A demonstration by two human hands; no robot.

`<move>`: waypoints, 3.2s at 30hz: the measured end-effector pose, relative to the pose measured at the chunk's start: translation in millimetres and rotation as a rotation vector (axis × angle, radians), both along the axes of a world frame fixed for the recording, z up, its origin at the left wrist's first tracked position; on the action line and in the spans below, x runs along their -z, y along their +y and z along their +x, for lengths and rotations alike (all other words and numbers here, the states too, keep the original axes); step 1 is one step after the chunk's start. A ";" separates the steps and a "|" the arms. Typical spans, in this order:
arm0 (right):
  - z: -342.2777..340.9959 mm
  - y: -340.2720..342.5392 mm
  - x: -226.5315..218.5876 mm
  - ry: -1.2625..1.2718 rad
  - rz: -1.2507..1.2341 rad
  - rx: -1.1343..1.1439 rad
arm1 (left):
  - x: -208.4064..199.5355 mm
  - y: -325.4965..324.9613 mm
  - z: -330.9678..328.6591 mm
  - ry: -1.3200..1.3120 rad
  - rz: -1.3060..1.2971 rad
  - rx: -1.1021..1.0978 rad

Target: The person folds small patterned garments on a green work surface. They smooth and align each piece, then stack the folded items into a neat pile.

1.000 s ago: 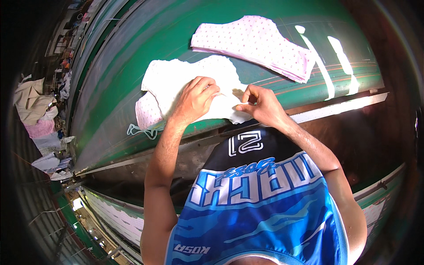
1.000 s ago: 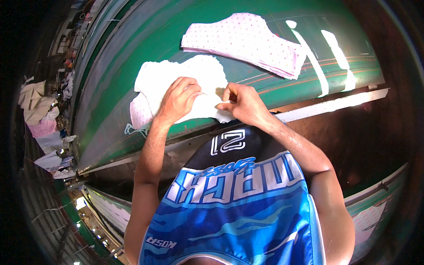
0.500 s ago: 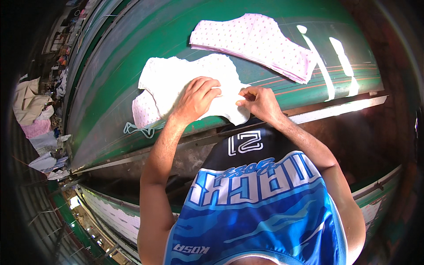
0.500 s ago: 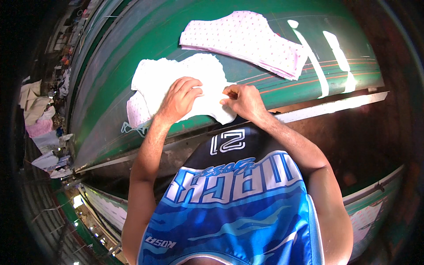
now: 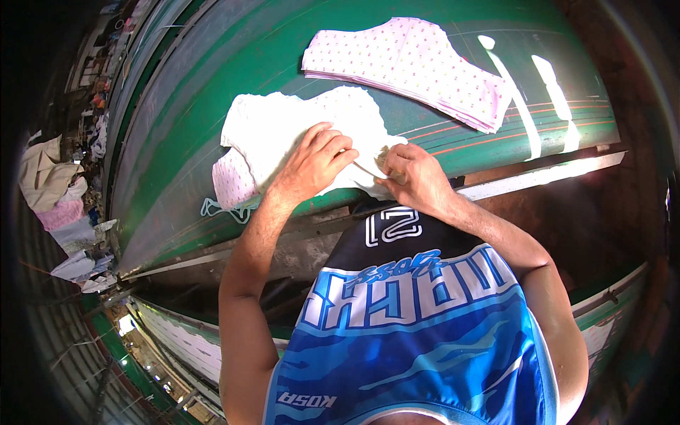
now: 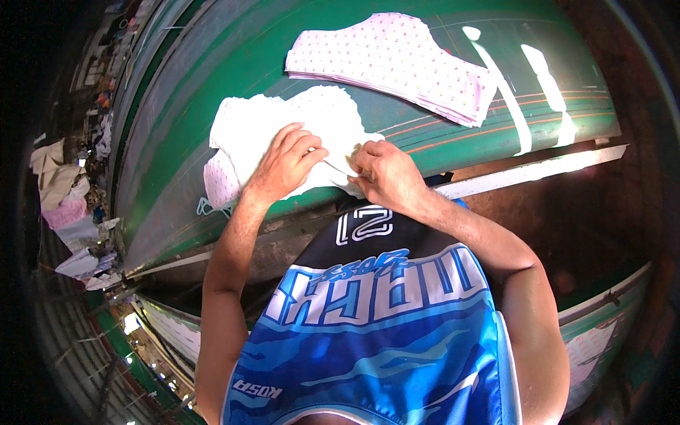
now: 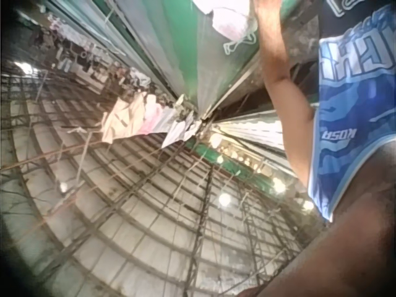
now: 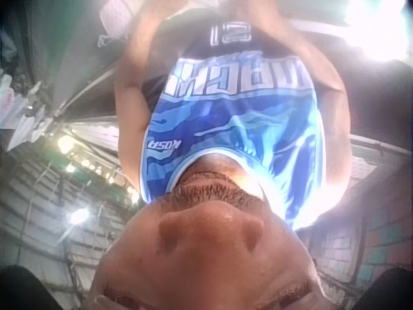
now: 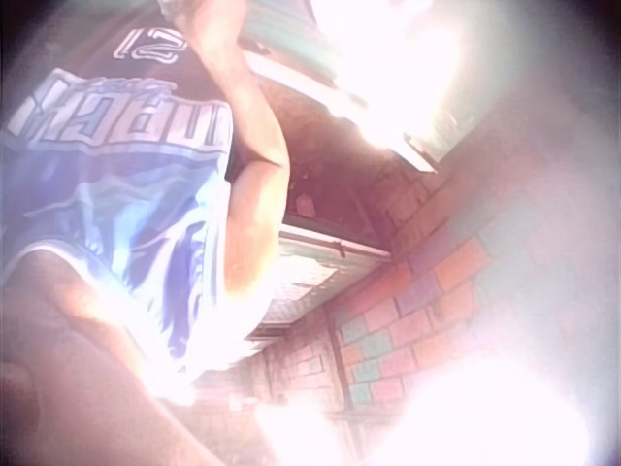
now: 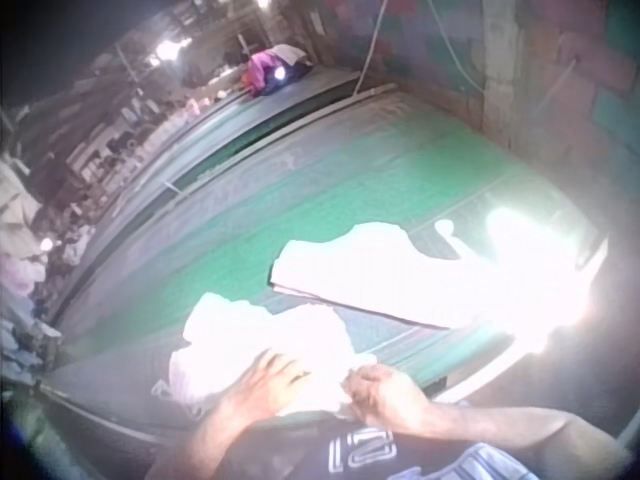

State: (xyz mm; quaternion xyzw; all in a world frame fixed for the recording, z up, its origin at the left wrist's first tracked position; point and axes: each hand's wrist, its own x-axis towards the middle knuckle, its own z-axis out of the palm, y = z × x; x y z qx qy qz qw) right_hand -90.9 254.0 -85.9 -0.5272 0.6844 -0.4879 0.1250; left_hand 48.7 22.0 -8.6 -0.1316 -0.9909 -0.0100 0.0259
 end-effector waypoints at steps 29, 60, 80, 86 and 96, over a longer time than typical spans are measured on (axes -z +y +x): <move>4.5 3.3 -11.5 -0.132 -0.002 -0.129 | -34.1 23.2 -9.1 -0.123 0.116 0.001; 8.3 14.6 -46.9 -0.550 0.254 -0.270 | -76.3 -17.3 -33.6 -0.473 0.212 0.010; 1.2 -1.8 37.4 -0.332 0.194 0.083 | -49.0 -22.1 -29.2 -0.413 0.178 -0.104; -4.4 8.1 18.6 -0.017 0.046 0.032 | -50.0 -14.7 -25.7 -0.356 0.142 -0.093; 7.6 29.8 -36.0 -0.264 0.096 -0.259 | -54.0 -22.4 -24.6 -0.288 0.263 0.039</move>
